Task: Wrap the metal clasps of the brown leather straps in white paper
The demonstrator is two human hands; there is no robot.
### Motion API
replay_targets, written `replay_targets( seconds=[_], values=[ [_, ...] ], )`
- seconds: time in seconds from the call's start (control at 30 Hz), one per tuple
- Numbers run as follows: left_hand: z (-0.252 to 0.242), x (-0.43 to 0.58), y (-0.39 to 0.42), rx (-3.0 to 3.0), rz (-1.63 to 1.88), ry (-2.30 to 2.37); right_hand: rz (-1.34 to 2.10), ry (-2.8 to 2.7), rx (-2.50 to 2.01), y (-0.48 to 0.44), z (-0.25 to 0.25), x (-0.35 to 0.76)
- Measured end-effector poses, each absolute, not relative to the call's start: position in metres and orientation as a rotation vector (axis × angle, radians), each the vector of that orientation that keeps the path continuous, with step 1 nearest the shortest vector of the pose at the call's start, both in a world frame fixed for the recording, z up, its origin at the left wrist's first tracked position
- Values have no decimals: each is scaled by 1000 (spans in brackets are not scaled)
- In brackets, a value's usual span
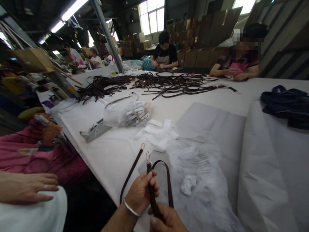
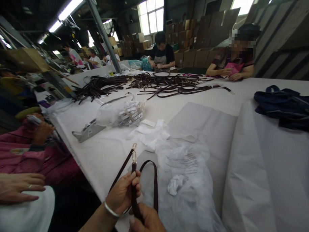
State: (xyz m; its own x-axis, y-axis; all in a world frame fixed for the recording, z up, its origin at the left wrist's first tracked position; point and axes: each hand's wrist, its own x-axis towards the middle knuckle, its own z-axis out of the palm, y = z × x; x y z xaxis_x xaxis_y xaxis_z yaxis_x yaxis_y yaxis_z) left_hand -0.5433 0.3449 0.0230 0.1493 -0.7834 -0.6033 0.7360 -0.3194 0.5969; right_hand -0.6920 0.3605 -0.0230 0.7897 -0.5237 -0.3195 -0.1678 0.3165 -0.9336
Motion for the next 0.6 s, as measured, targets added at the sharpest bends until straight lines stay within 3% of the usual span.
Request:
replay_targets(
  seconds=[0.23,0.6],
  values=[
    [-1,-517,341,1082,-1419,-165,-247,735,-1581,370,-65,-697],
    [-25,-545,378,882,-1543,-571,-717,683,-1203,377,-57,-689]
  ],
)
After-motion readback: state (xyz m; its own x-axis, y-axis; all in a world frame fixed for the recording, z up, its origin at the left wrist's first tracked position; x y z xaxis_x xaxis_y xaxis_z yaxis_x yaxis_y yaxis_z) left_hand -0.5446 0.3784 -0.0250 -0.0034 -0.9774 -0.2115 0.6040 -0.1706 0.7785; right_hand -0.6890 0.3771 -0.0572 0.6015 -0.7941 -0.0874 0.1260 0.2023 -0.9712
